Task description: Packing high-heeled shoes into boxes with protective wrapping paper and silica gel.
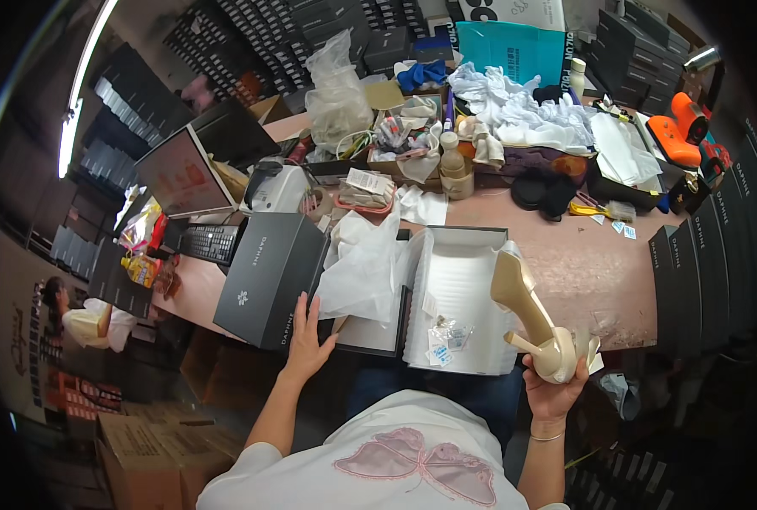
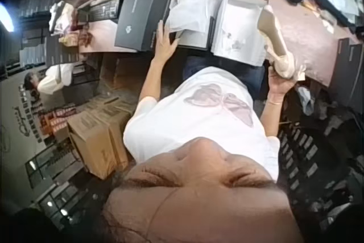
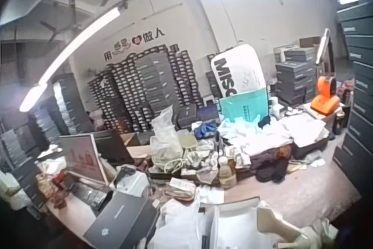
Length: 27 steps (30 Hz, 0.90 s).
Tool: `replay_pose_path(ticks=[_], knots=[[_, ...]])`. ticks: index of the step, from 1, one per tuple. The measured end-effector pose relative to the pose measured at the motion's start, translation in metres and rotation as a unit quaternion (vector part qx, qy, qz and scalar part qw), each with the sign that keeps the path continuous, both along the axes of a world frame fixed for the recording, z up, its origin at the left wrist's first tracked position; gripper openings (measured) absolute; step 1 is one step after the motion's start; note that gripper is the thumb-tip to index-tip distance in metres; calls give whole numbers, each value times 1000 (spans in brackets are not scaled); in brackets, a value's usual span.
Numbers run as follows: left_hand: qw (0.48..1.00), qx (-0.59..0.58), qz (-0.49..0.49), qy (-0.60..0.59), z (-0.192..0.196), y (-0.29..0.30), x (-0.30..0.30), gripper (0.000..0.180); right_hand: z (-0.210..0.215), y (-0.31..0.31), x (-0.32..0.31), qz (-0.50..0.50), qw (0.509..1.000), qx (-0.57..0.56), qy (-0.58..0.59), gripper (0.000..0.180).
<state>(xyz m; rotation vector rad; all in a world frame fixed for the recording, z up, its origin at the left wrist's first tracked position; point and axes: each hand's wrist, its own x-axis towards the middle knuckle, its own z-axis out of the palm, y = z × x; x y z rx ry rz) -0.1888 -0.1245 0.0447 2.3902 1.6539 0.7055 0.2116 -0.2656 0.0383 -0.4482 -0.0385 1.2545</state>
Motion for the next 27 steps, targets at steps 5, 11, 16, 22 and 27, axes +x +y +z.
replay_pose_path(ticks=[5, 11, 16, 22, 27], knots=[[959, 62, 59, -270, -33, 51, 19, 38, -8, 0, -5, 161, 972, 74, -151, 79], [957, 65, -31, -282, 43, 70, 87, 33, 18, 17, -37, 382, 905, 50, -178, 89], [945, -79, -66, -310, 75, 44, 100, 26, 24, 61, -87, 214, 952, 3, -217, 64], [963, 14, -90, -253, 89, 61, 88, 21, 16, 60, -54, 188, 981, -33, 40, 64], [947, -34, -137, -287, 96, 45, 124, 23, 6, 50, -45, 212, 970, 9, 119, 63]])
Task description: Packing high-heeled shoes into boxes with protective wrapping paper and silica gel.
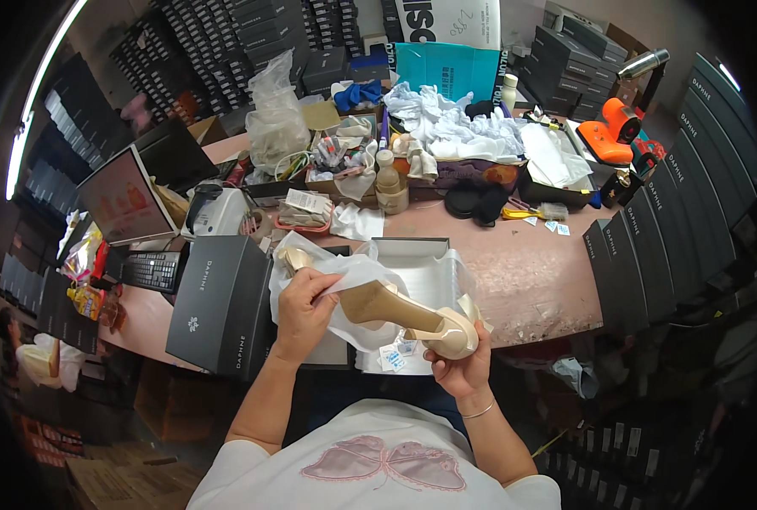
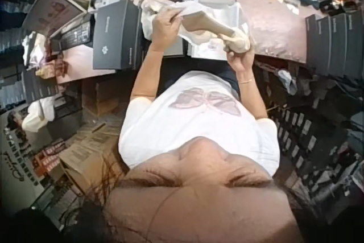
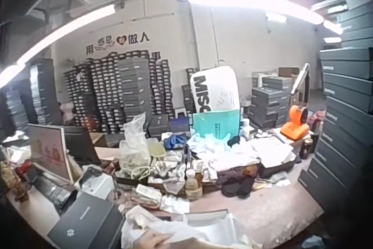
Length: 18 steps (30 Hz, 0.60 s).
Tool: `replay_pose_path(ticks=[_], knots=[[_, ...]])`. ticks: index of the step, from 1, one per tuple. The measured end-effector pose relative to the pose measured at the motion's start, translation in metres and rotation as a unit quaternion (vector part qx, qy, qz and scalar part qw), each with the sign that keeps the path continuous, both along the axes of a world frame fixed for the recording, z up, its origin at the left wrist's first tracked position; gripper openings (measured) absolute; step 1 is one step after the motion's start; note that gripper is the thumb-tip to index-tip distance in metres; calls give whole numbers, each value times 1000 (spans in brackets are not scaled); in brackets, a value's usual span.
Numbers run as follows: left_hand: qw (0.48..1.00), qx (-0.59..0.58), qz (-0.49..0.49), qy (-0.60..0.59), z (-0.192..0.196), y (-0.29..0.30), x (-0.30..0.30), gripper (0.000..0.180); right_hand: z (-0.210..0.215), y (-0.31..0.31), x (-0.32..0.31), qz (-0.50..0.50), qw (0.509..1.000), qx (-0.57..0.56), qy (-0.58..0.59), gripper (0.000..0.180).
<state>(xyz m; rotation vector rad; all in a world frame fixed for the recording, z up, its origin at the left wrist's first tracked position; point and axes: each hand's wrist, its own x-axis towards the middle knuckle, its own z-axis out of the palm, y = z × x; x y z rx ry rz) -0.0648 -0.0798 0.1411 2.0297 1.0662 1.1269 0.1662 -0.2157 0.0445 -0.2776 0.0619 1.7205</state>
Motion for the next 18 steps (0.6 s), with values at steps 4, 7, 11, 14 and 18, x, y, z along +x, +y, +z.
replay_pose_path(ticks=[4, 7, 11, 14, 18], knots=[[999, -11, -48, -11, 7, -10, 10, 28, 8, 1, -6, -4, 1000, 27, -4, 64], [996, 34, -79, -18, 21, -26, 15, 32, 17, 2, -11, -22, 997, 50, -51, 63], [965, 213, -153, -20, 22, -50, 23, 39, 60, 12, -73, -113, 984, 35, -134, 64], [940, 238, -238, -51, 0, -62, 55, 41, 8, 21, -66, -137, 709, 118, -682, 59], [965, 198, -172, 3, -15, -53, 30, 40, 23, 48, -40, -44, 986, 70, -142, 56]])
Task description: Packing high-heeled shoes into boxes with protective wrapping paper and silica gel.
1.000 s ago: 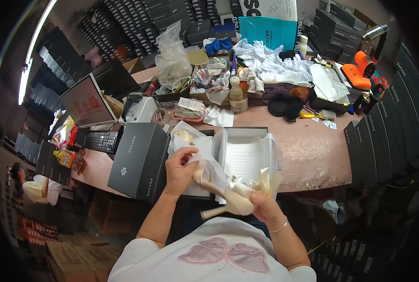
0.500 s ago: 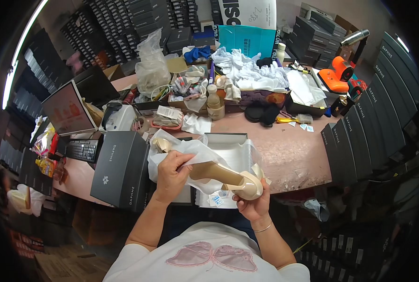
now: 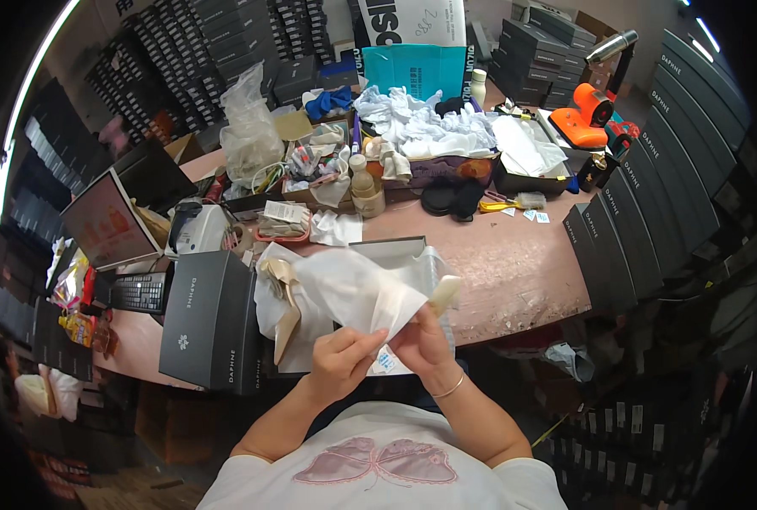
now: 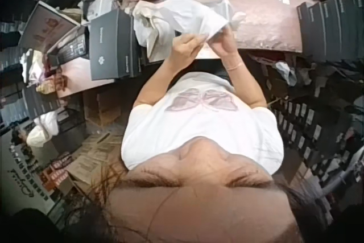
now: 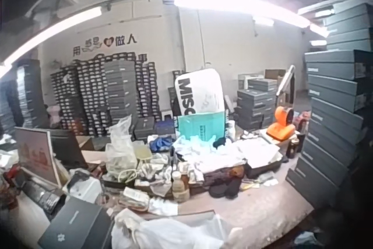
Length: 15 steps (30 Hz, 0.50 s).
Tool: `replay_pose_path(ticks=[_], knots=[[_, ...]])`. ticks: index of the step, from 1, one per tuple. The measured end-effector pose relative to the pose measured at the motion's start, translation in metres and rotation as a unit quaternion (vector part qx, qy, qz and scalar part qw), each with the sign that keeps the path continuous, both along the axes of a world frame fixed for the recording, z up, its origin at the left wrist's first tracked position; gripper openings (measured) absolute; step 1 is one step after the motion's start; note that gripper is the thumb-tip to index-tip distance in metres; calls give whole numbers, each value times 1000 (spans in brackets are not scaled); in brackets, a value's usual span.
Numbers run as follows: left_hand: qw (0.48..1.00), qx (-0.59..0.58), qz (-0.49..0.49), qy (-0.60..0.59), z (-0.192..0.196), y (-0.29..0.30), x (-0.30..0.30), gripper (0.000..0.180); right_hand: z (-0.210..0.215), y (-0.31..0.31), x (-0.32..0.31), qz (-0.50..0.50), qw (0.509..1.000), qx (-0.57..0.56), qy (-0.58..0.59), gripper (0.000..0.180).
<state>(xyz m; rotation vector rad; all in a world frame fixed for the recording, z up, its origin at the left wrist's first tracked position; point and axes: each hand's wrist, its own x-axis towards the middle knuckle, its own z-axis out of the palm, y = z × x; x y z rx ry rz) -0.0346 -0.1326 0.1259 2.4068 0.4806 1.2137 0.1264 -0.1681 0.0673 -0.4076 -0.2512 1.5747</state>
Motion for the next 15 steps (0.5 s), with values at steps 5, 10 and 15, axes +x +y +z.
replay_pose_path(ticks=[5, 10, 15], knots=[[989, -78, -4, -126, -4, -7, 12, 38, -27, -15, -9, -7, 800, 73, -595, 56], [997, -52, -30, -51, -8, -13, 22, 38, -19, -10, -11, -47, 998, 35, -13, 54], [999, -27, -29, -20, -4, -27, 22, 39, -26, 20, -13, -3, 964, 63, -260, 55]])
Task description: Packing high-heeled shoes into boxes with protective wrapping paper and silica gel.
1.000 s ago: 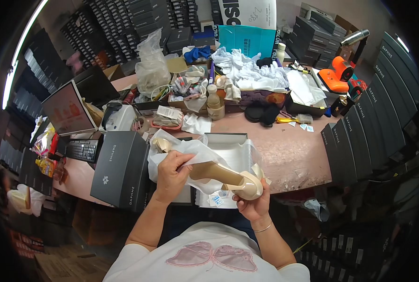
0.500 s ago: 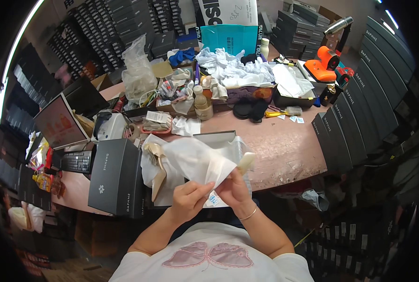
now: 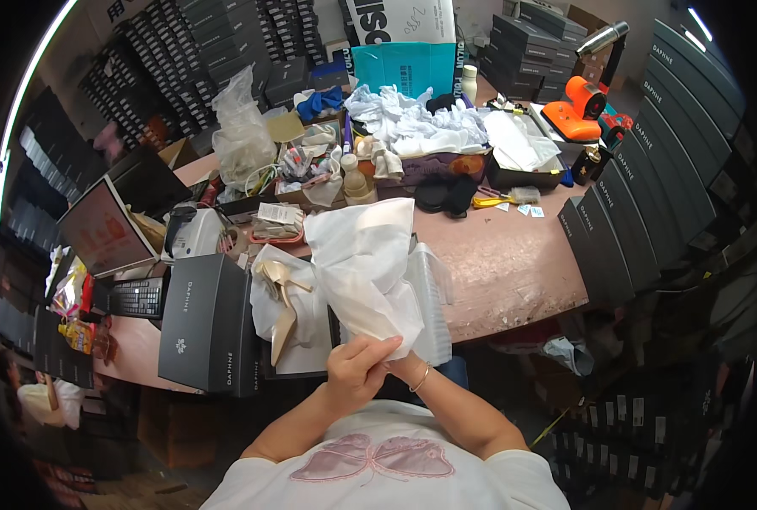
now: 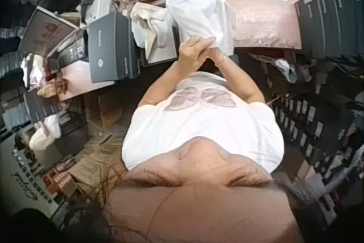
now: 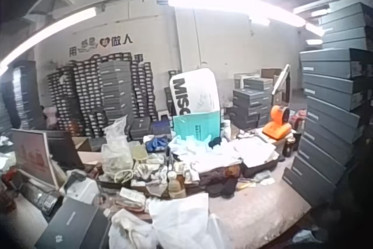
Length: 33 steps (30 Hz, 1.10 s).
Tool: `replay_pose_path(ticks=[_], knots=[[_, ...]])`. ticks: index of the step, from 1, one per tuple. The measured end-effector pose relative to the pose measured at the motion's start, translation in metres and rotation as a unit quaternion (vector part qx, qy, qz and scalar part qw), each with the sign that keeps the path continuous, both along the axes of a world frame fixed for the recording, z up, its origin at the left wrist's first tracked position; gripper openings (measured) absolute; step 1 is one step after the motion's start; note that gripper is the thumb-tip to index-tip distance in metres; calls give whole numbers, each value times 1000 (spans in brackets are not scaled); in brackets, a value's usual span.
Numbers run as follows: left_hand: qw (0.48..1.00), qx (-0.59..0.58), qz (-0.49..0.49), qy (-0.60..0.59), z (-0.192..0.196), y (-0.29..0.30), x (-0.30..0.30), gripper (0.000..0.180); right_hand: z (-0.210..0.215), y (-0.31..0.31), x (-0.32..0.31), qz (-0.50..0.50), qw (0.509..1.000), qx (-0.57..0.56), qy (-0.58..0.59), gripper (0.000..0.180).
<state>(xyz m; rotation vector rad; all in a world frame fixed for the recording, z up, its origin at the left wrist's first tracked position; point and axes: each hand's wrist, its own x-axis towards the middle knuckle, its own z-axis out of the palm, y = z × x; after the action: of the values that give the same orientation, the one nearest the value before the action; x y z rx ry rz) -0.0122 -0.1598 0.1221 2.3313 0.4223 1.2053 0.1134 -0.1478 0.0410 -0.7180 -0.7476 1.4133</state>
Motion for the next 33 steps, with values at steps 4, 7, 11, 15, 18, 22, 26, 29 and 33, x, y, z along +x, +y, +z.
replay_pose_path(ticks=[4, 7, 11, 15, 18, 22, 26, 29, 33], knots=[[993, -121, -1, 11, -16, -8, -32, 48, -4, 2, 9, 16, 999, -6, -32, 56], [850, -460, 72, -247, -28, 9, -69, 68, -3, -7, -14, -3, 849, 146, -509, 57], [643, -709, 76, -278, -49, 18, -68, 68, 18, -5, -55, 66, 767, 173, -615, 57], [691, -595, 168, -374, -41, 42, -104, 60, 29, -37, -36, 41, 863, 168, -474, 67], [826, -375, 281, -313, -40, 44, -75, 63, 2, -45, 1, 7, 987, -65, -149, 78], [913, -378, -46, 147, -39, 30, -16, 81, 0, -28, 28, -201, 977, -3, -70, 54], [935, -78, -83, 335, -98, 98, 7, 73, 14, -55, 98, -339, 939, -38, 53, 44], [811, -40, -73, 579, -144, 113, 35, 46, 36, -64, 96, -375, 926, -31, -33, 43], [863, -57, -90, 493, -191, 159, 41, 29, 31, -76, 98, -314, 948, -10, -57, 43]])
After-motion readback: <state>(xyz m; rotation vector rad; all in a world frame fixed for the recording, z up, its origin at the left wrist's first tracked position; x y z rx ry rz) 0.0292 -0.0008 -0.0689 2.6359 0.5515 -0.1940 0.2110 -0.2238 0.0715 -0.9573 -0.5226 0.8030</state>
